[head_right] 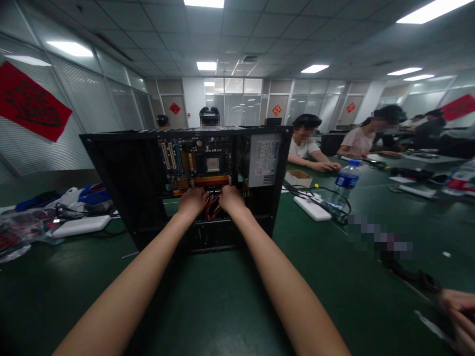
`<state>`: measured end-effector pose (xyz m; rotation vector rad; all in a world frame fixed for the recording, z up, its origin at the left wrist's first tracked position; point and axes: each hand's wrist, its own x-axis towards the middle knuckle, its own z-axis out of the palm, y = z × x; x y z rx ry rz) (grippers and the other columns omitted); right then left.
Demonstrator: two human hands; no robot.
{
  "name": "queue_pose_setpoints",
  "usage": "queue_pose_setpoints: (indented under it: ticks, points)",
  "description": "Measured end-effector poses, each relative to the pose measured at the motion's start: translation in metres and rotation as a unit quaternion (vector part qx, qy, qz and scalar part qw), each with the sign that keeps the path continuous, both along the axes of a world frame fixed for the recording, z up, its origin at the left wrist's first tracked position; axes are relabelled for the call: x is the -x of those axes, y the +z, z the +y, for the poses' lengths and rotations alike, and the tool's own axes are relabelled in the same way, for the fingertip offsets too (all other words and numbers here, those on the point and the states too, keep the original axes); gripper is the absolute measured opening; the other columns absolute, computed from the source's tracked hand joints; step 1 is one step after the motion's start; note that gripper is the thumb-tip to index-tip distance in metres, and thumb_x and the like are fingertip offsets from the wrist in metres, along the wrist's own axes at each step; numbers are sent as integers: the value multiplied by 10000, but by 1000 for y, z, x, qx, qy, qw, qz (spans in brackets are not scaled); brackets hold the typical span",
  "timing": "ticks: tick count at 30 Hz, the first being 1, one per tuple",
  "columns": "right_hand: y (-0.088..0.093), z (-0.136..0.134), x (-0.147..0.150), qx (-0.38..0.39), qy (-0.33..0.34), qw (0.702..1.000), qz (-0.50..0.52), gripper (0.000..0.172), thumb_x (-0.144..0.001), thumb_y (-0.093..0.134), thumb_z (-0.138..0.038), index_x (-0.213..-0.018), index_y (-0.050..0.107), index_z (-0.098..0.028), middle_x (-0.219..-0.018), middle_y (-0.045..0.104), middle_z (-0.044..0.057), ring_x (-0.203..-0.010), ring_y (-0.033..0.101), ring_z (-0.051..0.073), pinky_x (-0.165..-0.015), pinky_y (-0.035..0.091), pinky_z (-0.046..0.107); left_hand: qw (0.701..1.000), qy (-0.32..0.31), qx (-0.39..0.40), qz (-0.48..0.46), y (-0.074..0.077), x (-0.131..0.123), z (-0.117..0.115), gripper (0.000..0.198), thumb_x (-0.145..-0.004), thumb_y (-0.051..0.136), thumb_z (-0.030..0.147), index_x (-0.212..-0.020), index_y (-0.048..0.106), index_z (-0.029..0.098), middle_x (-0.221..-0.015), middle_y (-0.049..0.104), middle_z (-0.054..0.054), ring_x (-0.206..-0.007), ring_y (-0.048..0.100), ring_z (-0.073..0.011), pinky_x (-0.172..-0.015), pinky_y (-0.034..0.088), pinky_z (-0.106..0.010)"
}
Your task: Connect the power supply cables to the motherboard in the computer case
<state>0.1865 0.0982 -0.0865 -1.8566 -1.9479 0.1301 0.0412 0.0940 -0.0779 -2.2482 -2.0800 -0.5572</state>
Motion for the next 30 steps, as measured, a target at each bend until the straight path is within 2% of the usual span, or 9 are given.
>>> queue_pose_setpoints:
  ticks: [9, 16, 19, 20, 23, 27, 28, 29, 30]
  points:
    - [13, -25, 7, -72, 9, 997, 6, 348, -1017, 406, -292, -1095, 721, -166, -1044, 740, 152, -993, 709, 268, -812, 497, 305, 1000, -7, 5, -5, 3, 3, -3, 380, -977, 434, 405, -1091, 734, 202, -1128, 719, -159, -1074, 682, -295, -887, 533, -373]
    - [23, -37, 8, -88, 130, 987, 34, 255, -995, 507, -281, -1038, 744, -197, -1016, 759, 84, -1003, 699, 211, -854, 473, 254, 1000, -12, 5, 2, 7, 6, -7, 394, -978, 405, 382, -1088, 736, 199, -1124, 720, -165, -1066, 682, -300, -877, 526, -369]
    - [43, -50, 3, -58, 256, 954, 147, 244, -995, 491, -225, -1050, 718, -155, -984, 750, 69, -900, 697, 162, -812, 501, 237, 1000, -25, 10, 9, 14, 5, -13, 357, -955, 435, 343, -1081, 734, 194, -1094, 729, -158, -1028, 692, -301, -834, 527, -350]
    - [52, -58, 0, -34, 329, 919, 214, 238, -993, 497, -232, -1097, 691, -142, -974, 743, 67, -844, 692, 149, -779, 519, 239, 999, -36, 13, 11, 17, 4, -14, 335, -941, 464, 341, -1085, 731, 200, -1081, 735, -145, -1009, 697, -293, -820, 525, -335]
    - [84, -92, -14, 11, 527, 756, 388, 381, -965, 591, -344, -1296, 562, -158, -1016, 718, 63, -791, 680, 135, -740, 567, 266, 998, -64, 12, 8, 21, 4, -17, 343, -941, 491, 397, -1152, 704, 231, -1087, 740, -107, -990, 694, -258, -819, 516, -298]
    - [114, -137, -50, -64, 549, 646, 526, 390, -929, 652, -459, -1224, 610, -208, -899, 682, 25, -717, 655, 125, -675, 566, 250, 999, -45, -30, -4, 18, 6, -22, 434, -983, 387, 468, -1085, 729, 221, -1041, 743, -122, -984, 689, -272, -808, 512, -318]
    - [117, -144, -62, -79, 543, 587, 595, 329, -941, 640, -446, -1198, 622, -242, -837, 654, 5, -699, 640, 122, -646, 557, 236, 998, -34, -44, -7, 17, 7, -24, 450, -983, 374, 469, -1059, 739, 218, -1012, 746, -125, -970, 692, -284, -790, 511, -329]
    - [119, -147, -75, -82, 546, 490, 674, 244, -962, 617, -411, -1164, 637, -276, -780, 618, -9, -688, 622, 120, -623, 547, 222, 998, -25, -57, -10, 16, 7, -25, 462, -982, 364, 471, -1043, 746, 219, -988, 749, -125, -955, 695, -293, -773, 510, -337]
    - [118, -148, -89, -70, 556, 349, 751, 173, -983, 586, -360, -1130, 654, -299, -745, 589, -9, -694, 611, 123, -618, 540, 213, 998, -21, -65, -12, 16, 7, -27, 470, -980, 359, 472, -1034, 751, 220, -970, 751, -124, -943, 698, -298, -761, 507, -341]
